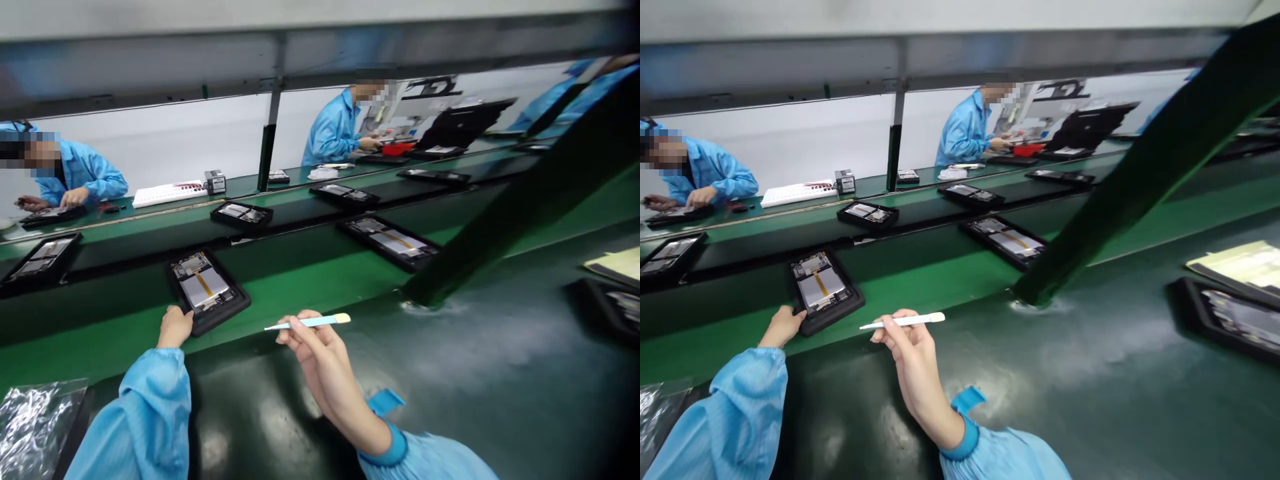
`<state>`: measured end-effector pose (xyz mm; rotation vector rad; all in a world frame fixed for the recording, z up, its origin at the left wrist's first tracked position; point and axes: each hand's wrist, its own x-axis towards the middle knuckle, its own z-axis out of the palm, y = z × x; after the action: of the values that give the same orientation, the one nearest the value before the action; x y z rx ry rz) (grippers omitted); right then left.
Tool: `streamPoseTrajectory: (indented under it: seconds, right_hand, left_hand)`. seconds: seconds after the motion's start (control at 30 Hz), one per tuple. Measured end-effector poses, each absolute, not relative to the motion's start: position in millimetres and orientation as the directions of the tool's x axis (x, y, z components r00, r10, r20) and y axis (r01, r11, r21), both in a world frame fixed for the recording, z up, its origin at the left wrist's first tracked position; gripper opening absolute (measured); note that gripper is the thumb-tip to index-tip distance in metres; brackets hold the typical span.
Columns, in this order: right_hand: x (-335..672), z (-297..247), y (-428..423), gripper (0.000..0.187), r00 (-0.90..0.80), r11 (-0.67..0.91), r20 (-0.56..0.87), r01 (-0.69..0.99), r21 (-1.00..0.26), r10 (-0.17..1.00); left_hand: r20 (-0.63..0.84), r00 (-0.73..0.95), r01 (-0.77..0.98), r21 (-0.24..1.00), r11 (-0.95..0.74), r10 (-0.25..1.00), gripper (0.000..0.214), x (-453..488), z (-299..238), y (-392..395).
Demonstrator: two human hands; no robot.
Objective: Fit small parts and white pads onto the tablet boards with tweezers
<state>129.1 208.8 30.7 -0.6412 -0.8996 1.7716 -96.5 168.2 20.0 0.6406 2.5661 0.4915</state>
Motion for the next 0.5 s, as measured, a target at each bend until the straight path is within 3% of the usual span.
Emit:
streamPoseTrajectory:
  seconds: [0.3, 0.5]
  right_hand:
    - [150, 61, 217, 0.030, -0.294, -0.027, 0.150, -0.521, -0.853, 0.944]
    - [159, 65, 220, 0.032, -0.436, -0.040, 0.145, -0.388, -0.921, 0.888]
  left_hand:
    - [-0.317, -0.638, 0.406, 0.635, 0.657, 0.701, 0.031, -63, 19, 157]
    - [-0.257, -0.442, 0.472, 0.748, 0.466, 0.859, 0.067, -3, -4, 77]
